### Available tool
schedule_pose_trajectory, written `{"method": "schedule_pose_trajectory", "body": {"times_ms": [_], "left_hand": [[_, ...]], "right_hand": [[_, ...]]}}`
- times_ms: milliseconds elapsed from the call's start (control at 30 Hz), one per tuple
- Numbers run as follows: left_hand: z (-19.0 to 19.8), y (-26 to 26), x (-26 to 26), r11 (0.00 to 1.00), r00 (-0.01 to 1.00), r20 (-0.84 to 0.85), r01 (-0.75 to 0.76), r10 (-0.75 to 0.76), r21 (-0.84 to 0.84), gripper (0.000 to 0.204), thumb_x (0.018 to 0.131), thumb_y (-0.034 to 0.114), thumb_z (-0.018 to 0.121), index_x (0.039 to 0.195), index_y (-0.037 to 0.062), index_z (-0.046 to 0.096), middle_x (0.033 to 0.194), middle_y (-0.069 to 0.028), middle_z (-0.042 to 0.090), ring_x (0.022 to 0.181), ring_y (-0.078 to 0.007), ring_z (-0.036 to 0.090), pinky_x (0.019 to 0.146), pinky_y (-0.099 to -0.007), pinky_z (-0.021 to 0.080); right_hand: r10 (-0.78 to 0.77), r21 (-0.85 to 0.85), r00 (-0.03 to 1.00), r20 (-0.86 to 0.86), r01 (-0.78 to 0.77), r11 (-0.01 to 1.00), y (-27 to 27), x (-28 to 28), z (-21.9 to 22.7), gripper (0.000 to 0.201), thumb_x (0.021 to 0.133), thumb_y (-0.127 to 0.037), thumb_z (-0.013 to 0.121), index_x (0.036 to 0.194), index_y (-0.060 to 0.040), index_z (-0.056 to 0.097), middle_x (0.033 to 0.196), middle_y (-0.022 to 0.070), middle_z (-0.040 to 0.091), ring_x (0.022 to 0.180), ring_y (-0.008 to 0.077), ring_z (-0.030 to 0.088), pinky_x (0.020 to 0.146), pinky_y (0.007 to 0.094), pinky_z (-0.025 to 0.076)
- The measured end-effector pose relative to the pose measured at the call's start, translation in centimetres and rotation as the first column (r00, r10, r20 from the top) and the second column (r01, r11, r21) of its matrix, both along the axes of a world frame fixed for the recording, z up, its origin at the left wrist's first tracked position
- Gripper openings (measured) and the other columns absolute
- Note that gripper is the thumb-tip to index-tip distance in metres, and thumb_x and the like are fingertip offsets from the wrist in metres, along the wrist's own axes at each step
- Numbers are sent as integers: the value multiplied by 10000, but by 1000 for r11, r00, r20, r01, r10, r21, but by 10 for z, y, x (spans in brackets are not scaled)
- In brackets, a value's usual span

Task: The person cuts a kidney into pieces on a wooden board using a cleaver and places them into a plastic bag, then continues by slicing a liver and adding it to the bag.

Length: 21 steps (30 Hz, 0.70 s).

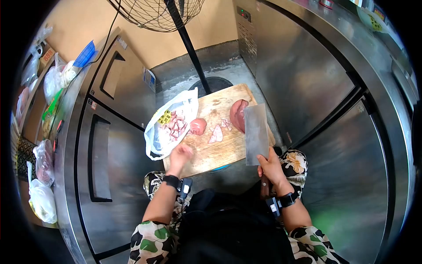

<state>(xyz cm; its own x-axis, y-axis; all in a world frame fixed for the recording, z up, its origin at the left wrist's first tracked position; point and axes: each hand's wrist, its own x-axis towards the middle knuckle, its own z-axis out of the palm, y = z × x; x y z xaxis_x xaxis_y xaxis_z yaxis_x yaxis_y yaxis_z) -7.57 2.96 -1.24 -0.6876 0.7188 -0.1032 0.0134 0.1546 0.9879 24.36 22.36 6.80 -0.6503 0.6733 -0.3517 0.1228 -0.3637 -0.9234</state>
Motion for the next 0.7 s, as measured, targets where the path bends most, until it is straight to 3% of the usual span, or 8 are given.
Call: {"method": "schedule_pose_trajectory", "body": {"times_ms": [100,167,233,300,333,367,433,700], "left_hand": [[37,15,-37,954,950,105,-298,295,17,181,852,-79,565,991,26,613,898,-43,645,778,-141,625,709,-257,522],[57,22,-54,945,940,121,-325,319,32,214,895,0,590,1108,10,589,1014,-60,617,817,-155,627,703,-257,518],[72,33,-42,889,887,-64,-458,456,-9,203,874,19,616,1076,5,611,960,-61,635,778,-156,625,683,-246,503],[15,19,-69,908,858,-457,-362,236,-210,131,842,6,622,968,32,646,913,-85,647,706,-162,627,637,-315,528],[20,21,-49,889,744,-665,-350,71,-295,153,816,24,651,965,51,672,922,-93,657,731,-164,632,703,-314,524],[28,22,-33,882,782,-622,-316,33,-351,219,788,12,654,998,66,682,952,-106,664,838,-228,643,805,-334,512],[22,25,-29,894,624,-777,-299,-80,-333,215,784,20,647,988,75,692,971,-127,665,935,-294,621,864,-370,489],[53,53,-48,808,534,-795,-311,-288,-501,226,817,59,588,1015,79,696,1067,-148,644,1008,-344,588,918,-409,450]], "right_hand": [[-44,5,999,14,44,999,0,0,-5,322,948,-59,521,1234,-9,382,698,58,548,421,120,494,381,280,412],[-22,9,1000,-4,22,1000,2,-1,-8,312,948,-61,521,1223,-10,384,692,59,549,421,121,496,380,284,413],[-11,15,1000,-13,12,1000,4,0,-9,300,948,-62,521,1211,-11,386,688,61,549,421,121,498,378,287,414],[-11,23,1000,-12,11,1000,4,0,-10,287,947,-61,520,1197,-12,389,686,62,550,421,122,499,378,287,414],[-18,24,1000,-8,18,1000,4,-1,-9,286,947,-59,519,1197,-12,389,685,63,551,421,123,500,378,287,414],[-26,26,1000,-2,26,999,3,-1,-7,285,946,-57,518,1196,-11,389,684,64,552,421,124,501,379,287,415],[-26,27,1000,18,25,999,3,-1,-9,289,944,-52,514,1200,-10,388,688,67,556,421,126,504,382,287,417],[-9,57,999,32,7,998,4,-1,-14,328,938,-43,502,1238,1,377,748,90,581,426,133,517,391,288,421]]}}
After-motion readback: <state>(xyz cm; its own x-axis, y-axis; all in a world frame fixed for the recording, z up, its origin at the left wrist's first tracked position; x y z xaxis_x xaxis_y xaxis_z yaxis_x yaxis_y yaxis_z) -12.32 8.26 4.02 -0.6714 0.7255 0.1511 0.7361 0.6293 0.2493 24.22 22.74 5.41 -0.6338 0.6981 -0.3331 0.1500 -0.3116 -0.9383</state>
